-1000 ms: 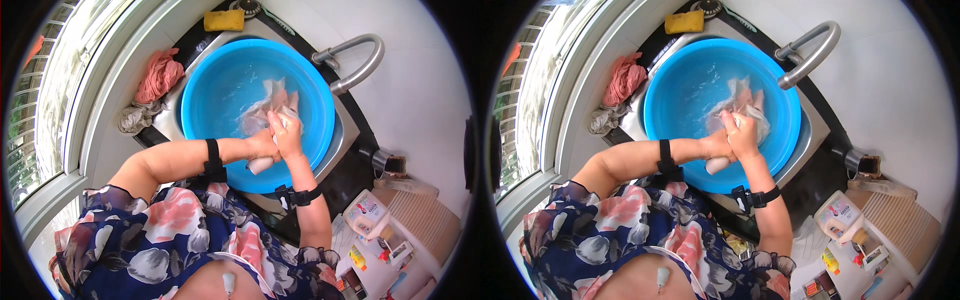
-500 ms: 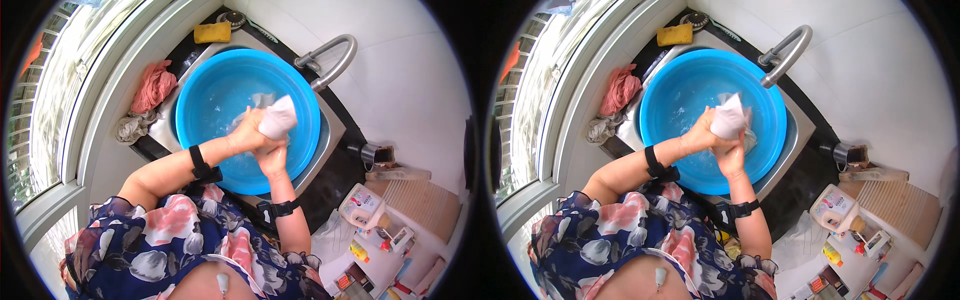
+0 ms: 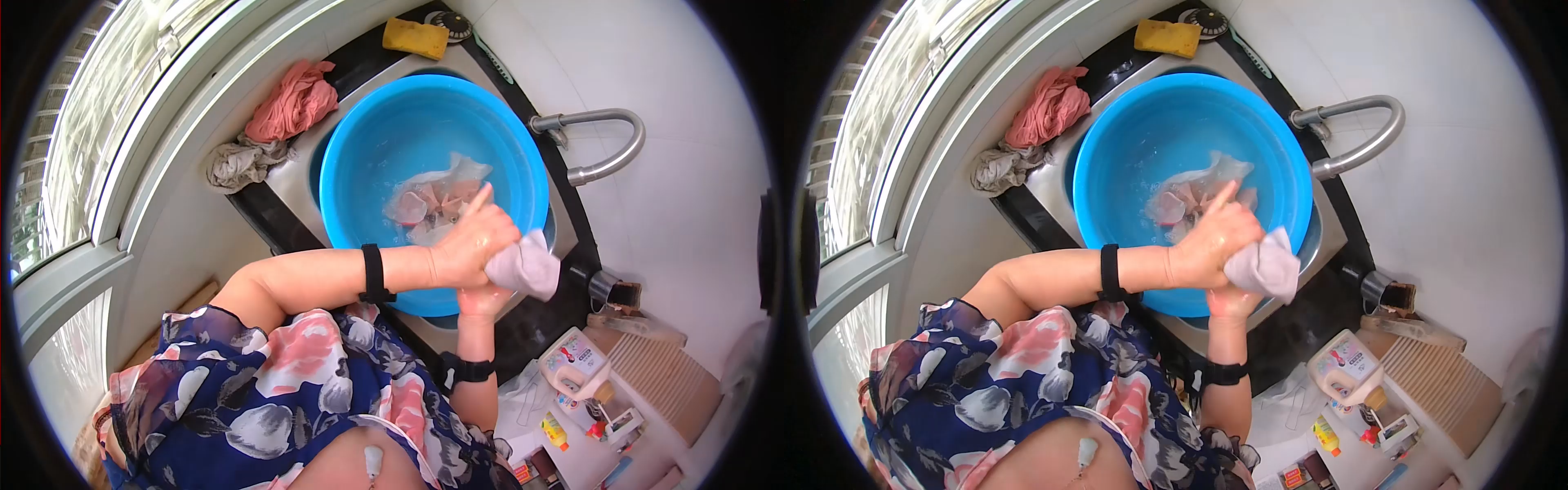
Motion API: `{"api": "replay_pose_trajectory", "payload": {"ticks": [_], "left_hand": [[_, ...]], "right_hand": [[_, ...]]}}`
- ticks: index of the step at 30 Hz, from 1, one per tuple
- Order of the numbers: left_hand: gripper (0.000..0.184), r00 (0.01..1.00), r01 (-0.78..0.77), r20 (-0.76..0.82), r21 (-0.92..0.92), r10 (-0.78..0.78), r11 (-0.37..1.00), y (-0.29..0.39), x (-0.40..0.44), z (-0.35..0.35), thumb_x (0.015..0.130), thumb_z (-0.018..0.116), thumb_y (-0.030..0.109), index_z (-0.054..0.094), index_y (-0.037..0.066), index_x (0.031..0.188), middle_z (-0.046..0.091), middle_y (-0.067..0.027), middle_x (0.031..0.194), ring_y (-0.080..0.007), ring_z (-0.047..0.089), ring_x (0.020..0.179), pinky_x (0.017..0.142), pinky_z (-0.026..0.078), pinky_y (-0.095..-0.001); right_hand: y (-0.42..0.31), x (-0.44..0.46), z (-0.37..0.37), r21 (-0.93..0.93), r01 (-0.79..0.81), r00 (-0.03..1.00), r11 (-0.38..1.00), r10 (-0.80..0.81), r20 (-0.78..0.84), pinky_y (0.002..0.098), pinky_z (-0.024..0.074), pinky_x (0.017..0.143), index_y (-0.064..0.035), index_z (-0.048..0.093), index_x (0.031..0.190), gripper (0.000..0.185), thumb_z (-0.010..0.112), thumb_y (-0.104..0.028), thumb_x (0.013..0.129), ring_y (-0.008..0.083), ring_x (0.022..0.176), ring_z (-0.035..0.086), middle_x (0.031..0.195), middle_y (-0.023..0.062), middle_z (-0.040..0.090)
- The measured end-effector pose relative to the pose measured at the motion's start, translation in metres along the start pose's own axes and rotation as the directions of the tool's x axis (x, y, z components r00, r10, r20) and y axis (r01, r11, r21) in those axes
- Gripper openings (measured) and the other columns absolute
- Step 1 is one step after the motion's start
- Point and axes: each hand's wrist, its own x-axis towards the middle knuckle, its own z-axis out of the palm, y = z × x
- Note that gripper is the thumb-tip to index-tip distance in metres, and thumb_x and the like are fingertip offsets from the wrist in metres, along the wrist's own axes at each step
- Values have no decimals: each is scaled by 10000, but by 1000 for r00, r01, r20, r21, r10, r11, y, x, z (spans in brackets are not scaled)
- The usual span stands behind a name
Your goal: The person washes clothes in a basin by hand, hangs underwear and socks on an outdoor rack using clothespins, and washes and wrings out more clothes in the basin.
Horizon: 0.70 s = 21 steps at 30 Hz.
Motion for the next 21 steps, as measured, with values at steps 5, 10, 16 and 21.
{"api": "replay_pose_trajectory", "payload": {"ticks": [5,10,16,21], "left_hand": [[448,934,-321,144,-54,326,945,19,-17,34,513,710,115,555,71,931,540,-82,984,-298,507,1092,1132,155,-607],[348,981,-116,179,254,72,960,3,-38,94,534,680,95,539,73,851,497,-68,843,-275,536,952,1133,209,-575],[291,988,-144,57,37,142,989,8,-15,42,509,673,81,543,77,769,486,-61,758,-266,536,865,1129,238,-562],[227,993,-118,21,49,117,992,-6,-9,28,507,697,157,589,101,699,557,-65,729,-266,548,847,1097,295,-536]], "right_hand": [[-15,-4,3,-23,47,999,999,-46,18,441,294,1114,-127,332,1413,634,420,-529,930,261,1321,385,1429,81,396],[-15,0,1,-42,57,998,997,-58,-19,443,292,1115,-126,332,1414,643,421,-537,928,262,1317,390,1423,81,403],[1,13,-5,-49,20,996,999,-24,-82,445,290,1116,-125,331,1415,652,423,-546,925,264,1312,397,1416,81,412],[20,25,-9,-58,-14,992,998,7,-126,447,288,1117,-124,331,1416,661,424,-554,923,266,1308,402,1410,81,419]]}}
